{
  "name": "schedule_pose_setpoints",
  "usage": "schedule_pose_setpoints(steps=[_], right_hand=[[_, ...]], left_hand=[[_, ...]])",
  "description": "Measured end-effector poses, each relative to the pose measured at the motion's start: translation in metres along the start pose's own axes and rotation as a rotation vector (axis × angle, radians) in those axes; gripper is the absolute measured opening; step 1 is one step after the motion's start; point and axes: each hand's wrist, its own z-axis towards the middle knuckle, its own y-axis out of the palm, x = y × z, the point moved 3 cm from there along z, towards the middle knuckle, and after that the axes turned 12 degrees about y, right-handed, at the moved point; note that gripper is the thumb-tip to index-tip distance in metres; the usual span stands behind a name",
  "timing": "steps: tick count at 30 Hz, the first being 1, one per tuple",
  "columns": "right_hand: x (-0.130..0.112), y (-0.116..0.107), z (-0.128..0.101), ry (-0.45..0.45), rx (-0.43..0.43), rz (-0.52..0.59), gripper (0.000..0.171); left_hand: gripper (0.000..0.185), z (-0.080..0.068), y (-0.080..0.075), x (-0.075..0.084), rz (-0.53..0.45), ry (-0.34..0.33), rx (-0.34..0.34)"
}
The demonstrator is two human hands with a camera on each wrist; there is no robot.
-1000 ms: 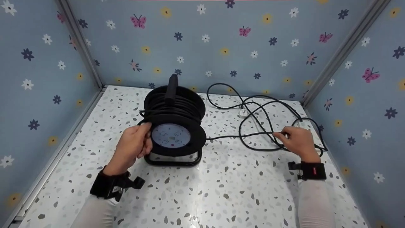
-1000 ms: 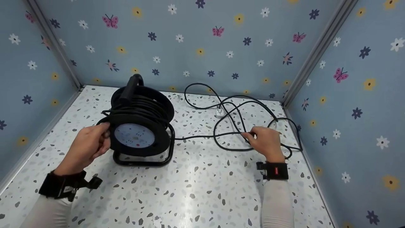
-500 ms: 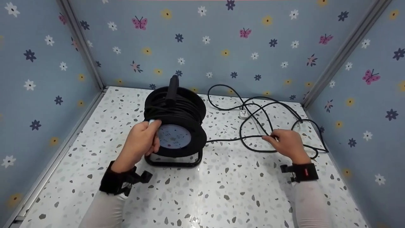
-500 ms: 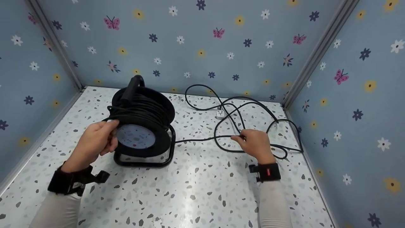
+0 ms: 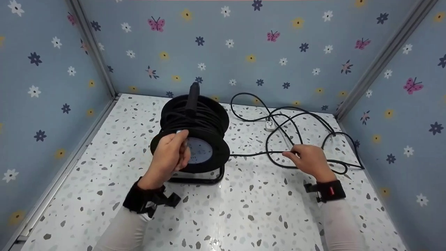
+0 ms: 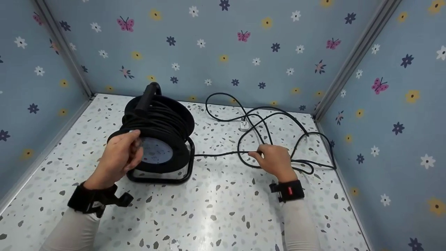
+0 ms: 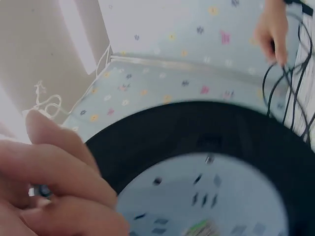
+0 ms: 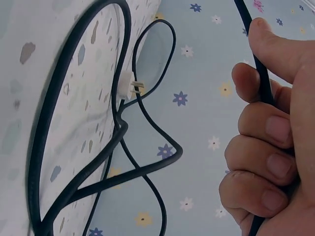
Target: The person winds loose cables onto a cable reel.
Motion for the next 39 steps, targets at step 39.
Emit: schedule_pose_setpoints(steps=[39], right_hand=[[-0.012,0.004,0.003,0.03,-0.018,0.011,0.033]], left_hand=[[0.043,0.002,0.004,-0.005,-0.173,-0.004,-0.082]])
